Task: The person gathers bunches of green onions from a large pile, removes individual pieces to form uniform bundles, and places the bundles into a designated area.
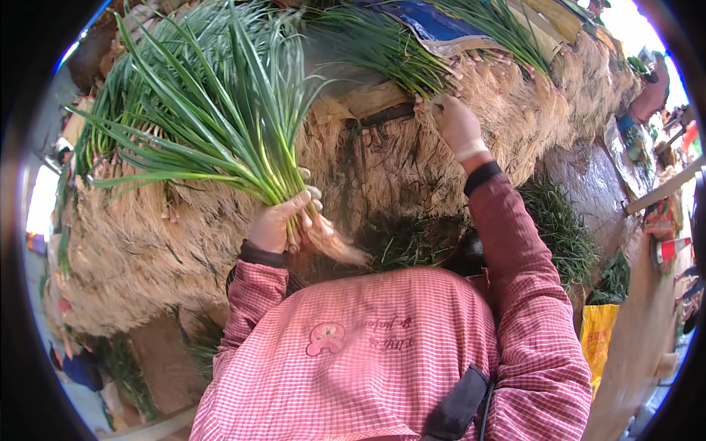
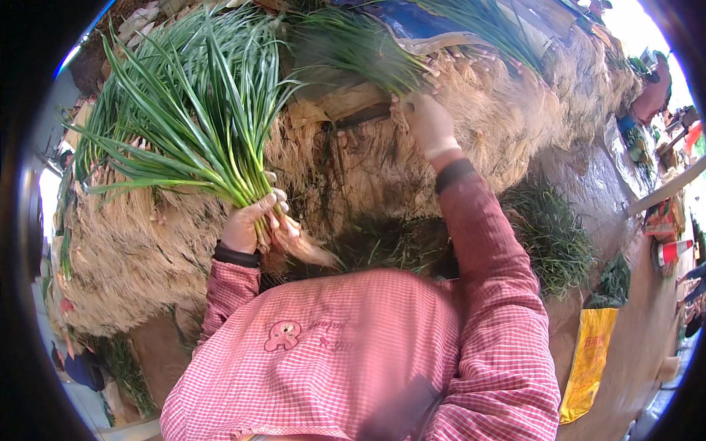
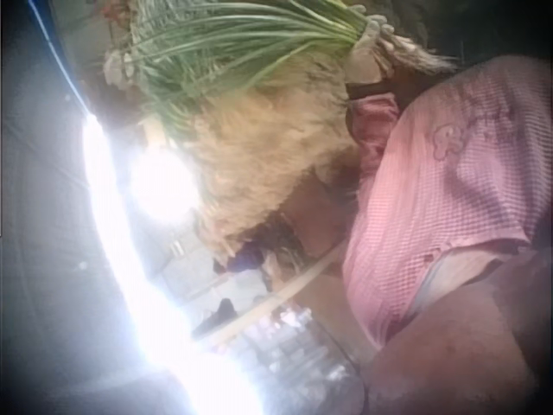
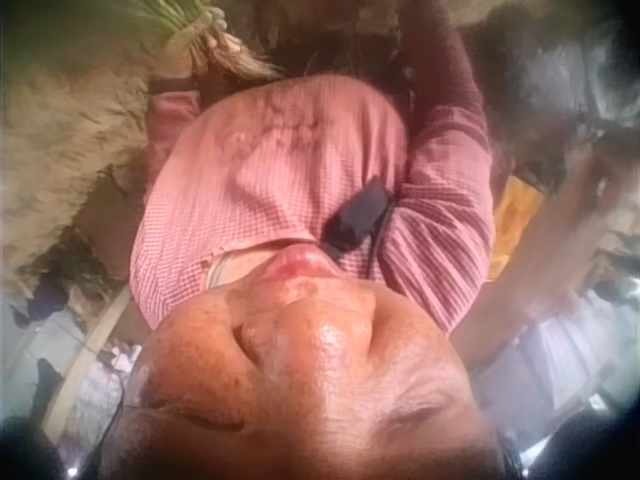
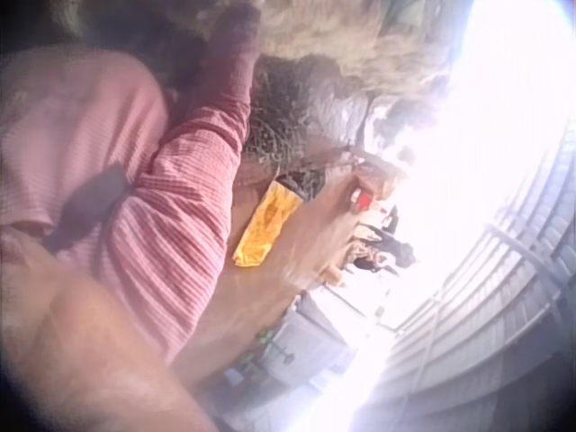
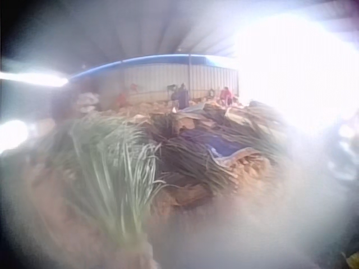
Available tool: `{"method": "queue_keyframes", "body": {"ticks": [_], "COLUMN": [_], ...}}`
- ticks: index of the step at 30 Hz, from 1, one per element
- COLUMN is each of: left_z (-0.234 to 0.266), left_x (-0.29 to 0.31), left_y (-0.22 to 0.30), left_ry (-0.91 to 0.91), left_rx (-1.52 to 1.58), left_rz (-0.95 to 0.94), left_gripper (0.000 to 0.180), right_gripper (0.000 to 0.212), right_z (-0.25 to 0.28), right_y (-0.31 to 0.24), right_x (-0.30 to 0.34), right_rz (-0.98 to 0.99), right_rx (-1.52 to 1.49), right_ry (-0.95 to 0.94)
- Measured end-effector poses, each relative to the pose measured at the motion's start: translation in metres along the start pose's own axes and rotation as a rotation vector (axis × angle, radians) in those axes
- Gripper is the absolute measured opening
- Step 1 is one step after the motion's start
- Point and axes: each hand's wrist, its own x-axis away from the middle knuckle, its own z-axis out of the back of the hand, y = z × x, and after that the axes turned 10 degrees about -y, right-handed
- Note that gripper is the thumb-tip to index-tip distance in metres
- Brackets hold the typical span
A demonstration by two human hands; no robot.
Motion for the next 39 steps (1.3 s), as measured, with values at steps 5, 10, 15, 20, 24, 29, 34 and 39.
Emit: {"method": "queue_keyframes", "body": {"ticks": [5, 10, 15, 20, 24, 29, 34, 39], "left_z": [-0.010, -0.008, -0.033, -0.004, -0.023, -0.020, -0.001, -0.019], "left_x": [-0.011, -0.013, -0.020, -0.019, -0.013, -0.008, -0.004, -0.005], "left_y": [0.000, -0.006, -0.013, -0.042, -0.036, -0.037, -0.050, -0.034], "left_ry": [0.051, -0.143, 0.037, -0.183, -0.174, -0.129, -0.173, -0.111], "left_rx": [0.167, 0.487, 0.453, 0.359, 0.440, 0.467, 0.561, 0.465], "left_rz": [0.064, 0.101, 0.085, 0.250, 0.209, 0.175, 0.199, 0.056], "left_gripper": [0.043, 0.061, 0.028, 0.031, 0.045, 0.038, 0.037, 0.038], "right_gripper": [0.031, 0.034, 0.027, 0.022, 0.014, 0.021, 0.029, 0.029], "right_z": [-0.011, -0.031, -0.049, -0.066, -0.020, -0.006, -0.030, -0.046], "right_y": [-0.018, -0.031, -0.078, -0.095, -0.051, -0.004, -0.054, -0.106], "right_x": [-0.020, 0.002, 0.062, 0.080, 0.021, -0.015, 0.030, 0.109], "right_rz": [-0.075, 0.200, 0.317, 0.745, 0.260, -0.011, 0.130, 0.144], "right_rx": [0.104, -0.077, -0.286, -0.001, 0.023, 0.623, 0.005, -0.551], "right_ry": [-0.068, -0.118, -0.155, -0.075, 0.231, 0.110, -0.208, -0.352]}}
